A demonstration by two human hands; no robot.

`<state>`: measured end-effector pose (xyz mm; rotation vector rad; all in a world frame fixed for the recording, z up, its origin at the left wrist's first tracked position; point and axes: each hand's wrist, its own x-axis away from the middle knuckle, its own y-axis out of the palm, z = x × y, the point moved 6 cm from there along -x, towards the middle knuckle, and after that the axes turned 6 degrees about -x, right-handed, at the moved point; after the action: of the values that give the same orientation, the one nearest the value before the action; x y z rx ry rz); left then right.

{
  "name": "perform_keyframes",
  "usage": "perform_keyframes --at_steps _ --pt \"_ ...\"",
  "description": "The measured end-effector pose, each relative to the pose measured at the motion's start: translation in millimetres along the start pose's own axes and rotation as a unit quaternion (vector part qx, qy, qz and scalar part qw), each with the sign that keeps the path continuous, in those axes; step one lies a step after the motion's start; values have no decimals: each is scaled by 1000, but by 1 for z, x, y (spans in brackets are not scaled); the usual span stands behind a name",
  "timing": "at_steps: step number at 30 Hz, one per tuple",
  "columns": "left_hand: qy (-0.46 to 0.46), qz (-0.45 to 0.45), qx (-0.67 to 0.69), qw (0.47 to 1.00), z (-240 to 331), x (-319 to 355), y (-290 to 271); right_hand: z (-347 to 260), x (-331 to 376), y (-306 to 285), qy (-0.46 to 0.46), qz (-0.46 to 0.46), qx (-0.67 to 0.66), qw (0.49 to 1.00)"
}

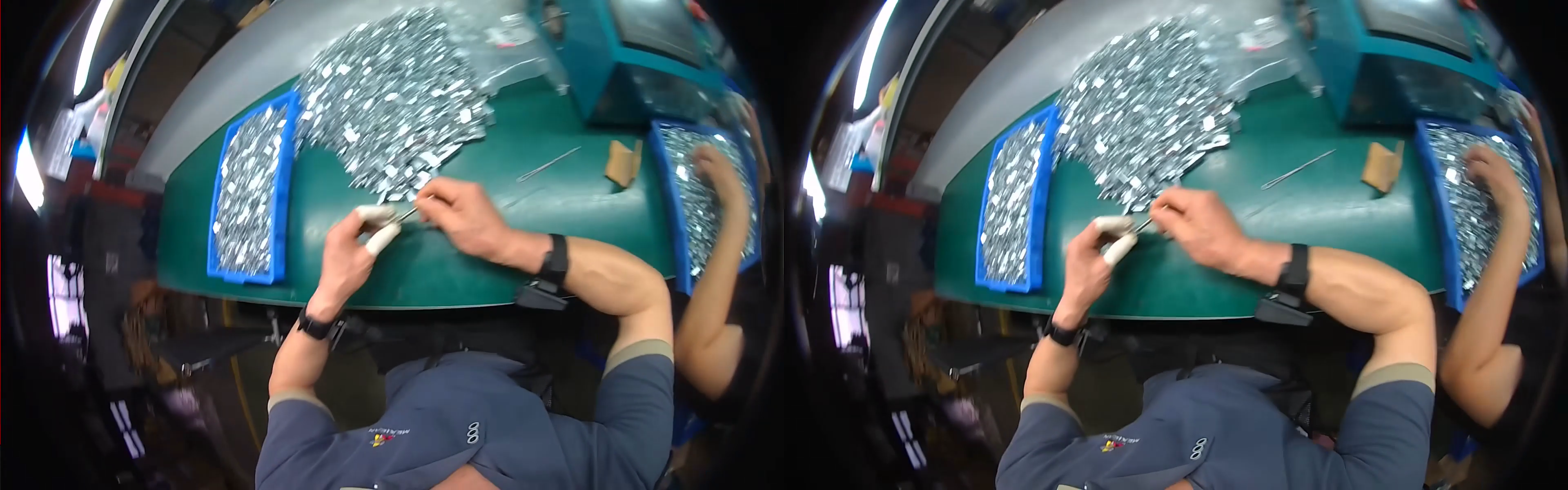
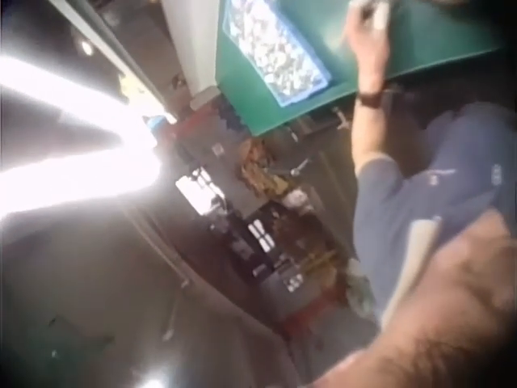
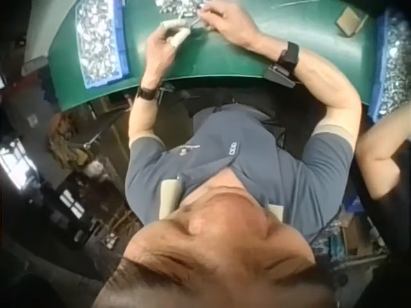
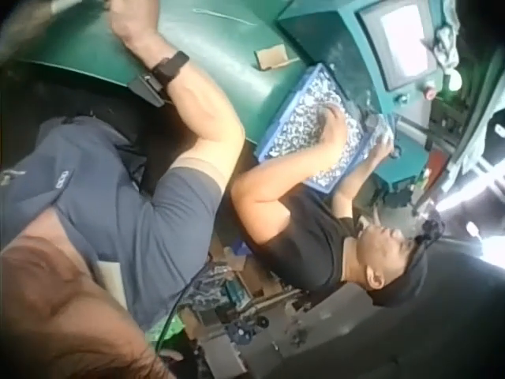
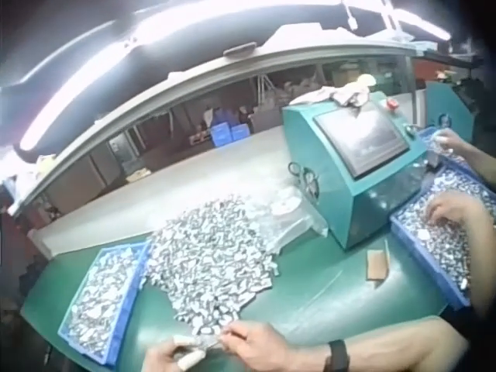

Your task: The person picks up a metal part and a metal rod by hand, slides the part onto the rod, and then places the assembled unit into a blue tray.

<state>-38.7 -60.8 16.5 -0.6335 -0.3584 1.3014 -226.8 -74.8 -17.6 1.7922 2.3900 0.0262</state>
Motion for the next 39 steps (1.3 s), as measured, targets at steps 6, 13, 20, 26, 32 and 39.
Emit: perform_keyframes --at_steps 6,13,20,26,32,39 --pt "-51 -23 23 998 -24 15 0 10 1 20 10 -19 -24 999" --pt "28 -19 -34 999 0 7 14 3 7 5 -2 32 40 999" --pt "19 9 -54 998 1 25 15 3 7 18 -98 -11 156 983" --pt "-55 33 73 995 -15 42 23 -4 12 17 -92 -22 111 989" --pt "-29 40 75 996 -2 45 19 1 11 25 -142 -19 88 986" --pt "-17 31 11 999 14 45 19 3 11 23 -113 -33 150 982"
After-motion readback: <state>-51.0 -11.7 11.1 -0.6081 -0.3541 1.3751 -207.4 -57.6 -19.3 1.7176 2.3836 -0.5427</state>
